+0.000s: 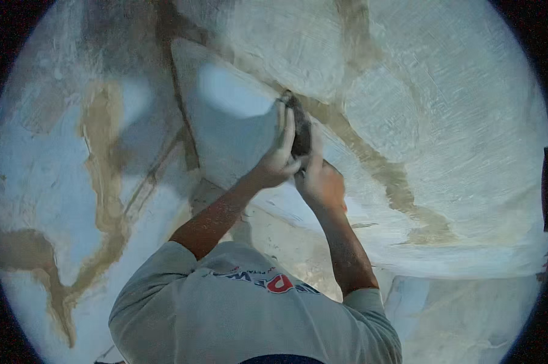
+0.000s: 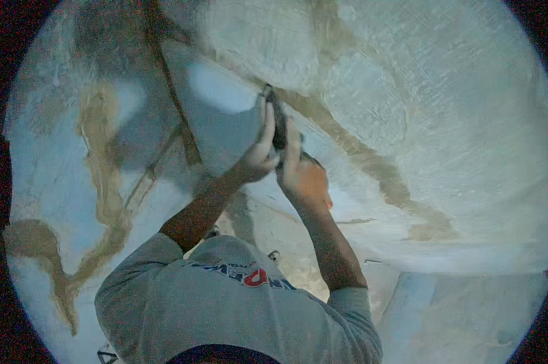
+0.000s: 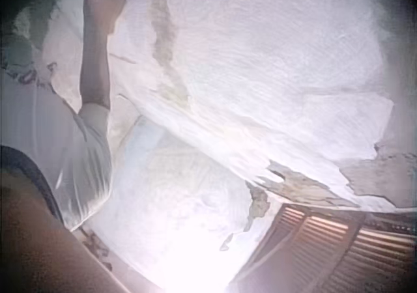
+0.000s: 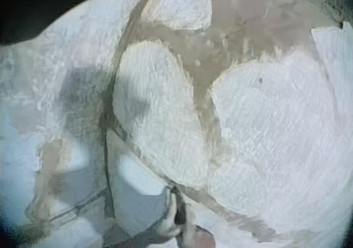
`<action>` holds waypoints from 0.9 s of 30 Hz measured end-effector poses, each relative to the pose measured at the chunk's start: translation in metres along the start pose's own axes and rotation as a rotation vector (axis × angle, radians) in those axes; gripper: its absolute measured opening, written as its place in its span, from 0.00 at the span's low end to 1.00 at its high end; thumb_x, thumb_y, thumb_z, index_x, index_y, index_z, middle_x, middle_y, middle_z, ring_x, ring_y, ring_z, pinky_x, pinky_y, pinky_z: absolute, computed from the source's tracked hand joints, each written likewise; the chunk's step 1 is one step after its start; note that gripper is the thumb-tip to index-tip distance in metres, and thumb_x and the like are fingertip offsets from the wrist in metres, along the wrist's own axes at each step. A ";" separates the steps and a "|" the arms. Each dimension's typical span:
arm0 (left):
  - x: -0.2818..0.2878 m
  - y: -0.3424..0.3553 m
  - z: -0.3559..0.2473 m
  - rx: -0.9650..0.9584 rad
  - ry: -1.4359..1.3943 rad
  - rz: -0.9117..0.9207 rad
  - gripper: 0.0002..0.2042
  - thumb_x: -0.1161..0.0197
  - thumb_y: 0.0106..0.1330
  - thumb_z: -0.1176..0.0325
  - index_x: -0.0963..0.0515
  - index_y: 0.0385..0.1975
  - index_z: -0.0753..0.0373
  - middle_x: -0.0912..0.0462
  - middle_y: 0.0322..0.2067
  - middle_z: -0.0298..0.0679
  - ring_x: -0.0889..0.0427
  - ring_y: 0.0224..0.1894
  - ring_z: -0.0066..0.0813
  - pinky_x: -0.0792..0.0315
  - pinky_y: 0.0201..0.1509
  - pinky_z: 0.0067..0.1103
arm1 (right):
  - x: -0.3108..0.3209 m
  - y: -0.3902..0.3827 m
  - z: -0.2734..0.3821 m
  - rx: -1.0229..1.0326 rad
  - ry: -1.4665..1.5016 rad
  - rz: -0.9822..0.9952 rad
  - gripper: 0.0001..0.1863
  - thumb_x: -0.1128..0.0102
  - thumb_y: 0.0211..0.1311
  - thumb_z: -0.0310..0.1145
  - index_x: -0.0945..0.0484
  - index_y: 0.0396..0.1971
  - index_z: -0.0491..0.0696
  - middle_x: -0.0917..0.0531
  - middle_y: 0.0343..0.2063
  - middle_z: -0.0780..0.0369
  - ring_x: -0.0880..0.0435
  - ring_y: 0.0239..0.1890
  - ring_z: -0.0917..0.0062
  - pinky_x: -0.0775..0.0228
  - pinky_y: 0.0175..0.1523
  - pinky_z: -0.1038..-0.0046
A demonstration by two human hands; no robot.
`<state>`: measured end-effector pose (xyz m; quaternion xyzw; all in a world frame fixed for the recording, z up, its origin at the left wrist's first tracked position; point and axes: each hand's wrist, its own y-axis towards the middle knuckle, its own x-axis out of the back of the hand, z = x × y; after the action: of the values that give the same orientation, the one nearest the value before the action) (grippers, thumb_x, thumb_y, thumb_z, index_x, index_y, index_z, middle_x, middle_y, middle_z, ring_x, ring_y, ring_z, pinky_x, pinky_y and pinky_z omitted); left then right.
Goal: The person applies plaster to a corner of a wall using a trowel, then smooths it with a smoothing tool.
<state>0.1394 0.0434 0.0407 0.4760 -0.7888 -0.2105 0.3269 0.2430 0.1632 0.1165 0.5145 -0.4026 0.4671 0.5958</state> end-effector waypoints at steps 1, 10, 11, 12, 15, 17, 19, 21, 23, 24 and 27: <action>-0.019 0.000 -0.011 -0.048 0.006 -0.006 0.51 0.39 0.65 0.71 0.74 0.75 0.74 0.82 0.75 0.67 0.82 0.78 0.63 0.73 0.80 0.44 | 0.008 -0.016 -0.011 -0.062 0.051 -0.016 0.44 0.33 0.61 0.35 0.48 0.73 0.48 0.11 0.32 0.56 0.12 0.32 0.54 0.20 0.37 0.55; -0.096 -0.016 -0.043 0.064 -0.040 0.088 0.56 0.38 0.69 0.43 0.72 0.76 0.71 0.79 0.76 0.65 0.74 0.79 0.64 0.67 0.80 0.51 | 0.019 -0.078 -0.075 -0.031 0.033 -0.071 0.52 0.28 0.56 0.34 0.53 0.74 0.41 0.12 0.29 0.53 0.13 0.26 0.53 0.21 0.31 0.56; -0.094 -0.016 -0.040 0.056 -0.057 0.082 0.56 0.40 0.69 0.39 0.71 0.76 0.71 0.78 0.76 0.65 0.74 0.79 0.64 0.66 0.80 0.51 | 0.018 -0.076 -0.073 -0.033 0.051 -0.065 0.52 0.28 0.55 0.33 0.54 0.74 0.41 0.12 0.29 0.54 0.13 0.27 0.53 0.21 0.31 0.56; -0.089 -0.016 -0.036 0.049 -0.073 0.075 0.57 0.42 0.68 0.35 0.70 0.77 0.71 0.78 0.76 0.65 0.74 0.79 0.64 0.66 0.80 0.51 | 0.015 -0.073 -0.069 -0.034 0.070 -0.059 0.52 0.28 0.55 0.32 0.54 0.75 0.41 0.12 0.29 0.54 0.13 0.27 0.53 0.21 0.31 0.57; -0.065 -0.013 -0.023 0.033 -0.022 0.032 0.59 0.40 0.66 0.35 0.70 0.76 0.73 0.77 0.76 0.66 0.74 0.79 0.64 0.65 0.80 0.48 | 0.007 -0.052 -0.054 0.008 0.080 -0.031 0.49 0.34 0.60 0.33 0.54 0.76 0.45 0.12 0.30 0.51 0.12 0.30 0.52 0.20 0.35 0.55; -0.037 -0.010 -0.017 0.103 -0.121 0.023 0.60 0.37 0.66 0.37 0.71 0.76 0.74 0.76 0.76 0.68 0.74 0.79 0.64 0.64 0.81 0.44 | 0.005 -0.029 -0.032 0.066 0.106 -0.048 0.44 0.40 0.66 0.36 0.53 0.77 0.46 0.12 0.31 0.48 0.12 0.31 0.52 0.19 0.36 0.52; -0.010 -0.010 -0.003 0.093 0.010 0.012 0.60 0.37 0.67 0.39 0.73 0.75 0.74 0.76 0.76 0.68 0.74 0.80 0.62 0.64 0.81 0.42 | 0.004 -0.007 -0.009 0.057 0.086 0.045 0.40 0.43 0.68 0.34 0.50 0.75 0.44 0.13 0.31 0.46 0.11 0.32 0.50 0.19 0.37 0.51; 0.022 -0.011 0.013 0.084 0.037 0.012 0.60 0.36 0.67 0.41 0.74 0.75 0.74 0.76 0.76 0.68 0.74 0.80 0.61 0.64 0.81 0.40 | -0.003 0.019 0.015 0.044 0.067 0.116 0.37 0.44 0.68 0.34 0.48 0.73 0.42 0.13 0.32 0.45 0.11 0.33 0.50 0.19 0.38 0.50; 0.050 -0.012 0.029 0.155 -0.038 -0.018 0.59 0.36 0.69 0.43 0.76 0.75 0.74 0.78 0.76 0.68 0.74 0.80 0.60 0.65 0.81 0.39 | -0.014 0.043 0.034 0.140 -0.044 0.222 0.31 0.47 0.68 0.32 0.42 0.68 0.39 0.13 0.33 0.45 0.11 0.35 0.51 0.18 0.39 0.49; 0.061 -0.012 0.034 0.150 -0.040 -0.013 0.59 0.36 0.69 0.43 0.76 0.75 0.74 0.78 0.76 0.68 0.74 0.80 0.60 0.65 0.81 0.39 | -0.016 0.049 0.041 0.134 -0.045 0.218 0.31 0.47 0.68 0.32 0.42 0.68 0.39 0.13 0.33 0.45 0.11 0.35 0.51 0.18 0.39 0.49; 0.071 -0.011 0.042 0.140 -0.009 0.014 0.56 0.36 0.71 0.50 0.77 0.75 0.73 0.79 0.75 0.67 0.75 0.80 0.60 0.65 0.81 0.38 | -0.060 0.051 0.034 0.279 -0.049 -0.126 0.42 0.43 0.69 0.39 0.54 0.77 0.44 0.17 0.19 0.51 0.14 0.24 0.53 0.22 0.30 0.51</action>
<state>0.0924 -0.0240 0.0274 0.4911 -0.8065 -0.1546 0.2906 0.1793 0.1224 0.0754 0.6275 -0.3153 0.4677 0.5368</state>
